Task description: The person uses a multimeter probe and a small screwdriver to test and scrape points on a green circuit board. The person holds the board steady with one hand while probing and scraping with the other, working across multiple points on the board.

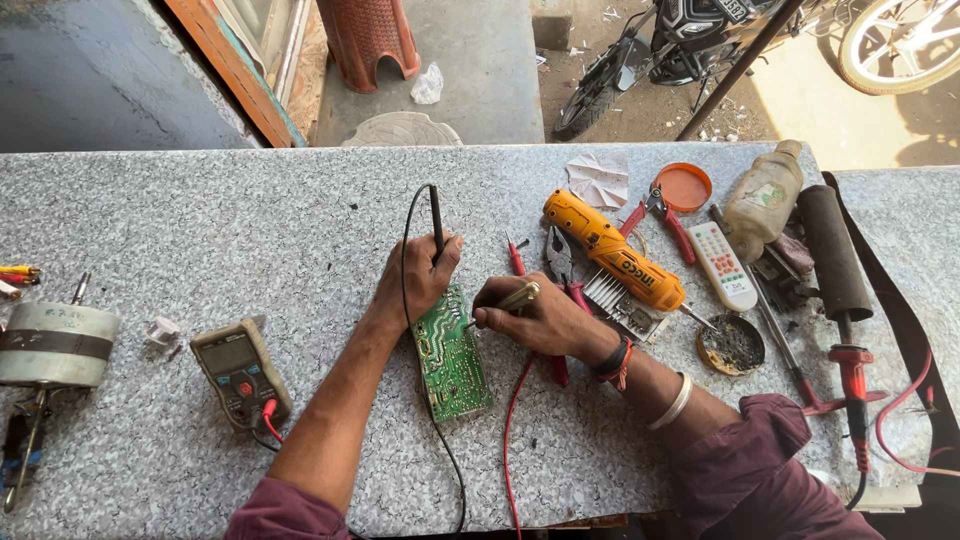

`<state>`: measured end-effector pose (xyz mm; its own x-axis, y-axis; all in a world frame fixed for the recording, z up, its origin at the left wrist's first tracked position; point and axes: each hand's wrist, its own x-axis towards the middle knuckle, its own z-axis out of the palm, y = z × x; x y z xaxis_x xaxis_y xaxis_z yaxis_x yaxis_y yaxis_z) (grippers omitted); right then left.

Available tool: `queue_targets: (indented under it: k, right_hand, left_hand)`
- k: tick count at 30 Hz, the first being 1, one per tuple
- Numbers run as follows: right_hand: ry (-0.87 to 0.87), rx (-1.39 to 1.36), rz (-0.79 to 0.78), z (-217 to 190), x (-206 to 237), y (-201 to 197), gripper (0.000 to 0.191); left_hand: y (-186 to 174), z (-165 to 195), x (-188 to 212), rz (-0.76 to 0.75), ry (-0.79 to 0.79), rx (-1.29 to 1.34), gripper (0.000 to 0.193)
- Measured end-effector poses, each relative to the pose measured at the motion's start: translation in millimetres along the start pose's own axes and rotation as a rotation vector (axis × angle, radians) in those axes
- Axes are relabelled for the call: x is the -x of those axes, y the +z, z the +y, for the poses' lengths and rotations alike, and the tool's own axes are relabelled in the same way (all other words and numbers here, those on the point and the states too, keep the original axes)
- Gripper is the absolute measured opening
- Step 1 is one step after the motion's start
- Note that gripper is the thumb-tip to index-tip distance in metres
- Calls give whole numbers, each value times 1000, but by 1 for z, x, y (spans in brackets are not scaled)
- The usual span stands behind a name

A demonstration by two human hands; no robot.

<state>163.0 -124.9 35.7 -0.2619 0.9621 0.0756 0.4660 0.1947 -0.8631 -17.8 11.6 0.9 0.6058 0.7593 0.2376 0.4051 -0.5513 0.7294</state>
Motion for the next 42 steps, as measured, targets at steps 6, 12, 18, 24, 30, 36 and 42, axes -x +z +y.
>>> queue_targets:
  k: [6, 12, 18, 24, 30, 36, 42]
  right_hand:
    - [-28, -8, 2, 2, -1, 0, 27]
    - [10, -46, 2, 4, 1, 1, 25]
    - [-22, -271, 60, 19, 0, 0, 22]
    - [48, -253, 139, 22, 4, -3, 21]
    - [151, -21, 120, 7, 4, -7, 21]
    - [81, -62, 83, 1, 7, -9, 26]
    - [85, -52, 56, -1, 7, -11, 28]
  left_hand:
    - [2, -4, 0, 2, 23, 1, 48]
    - [1, -3, 0, -19, -34, -8, 48]
    - [4, -4, 1, 39, 37, -30, 38]
    - [12, -8, 1, 102, 71, -40, 36]
    - [11, -2, 2, 111, 95, -10, 32]
    - [8, 7, 2, 102, 132, 0, 35]
    - [8, 6, 1, 68, 110, 5, 34]
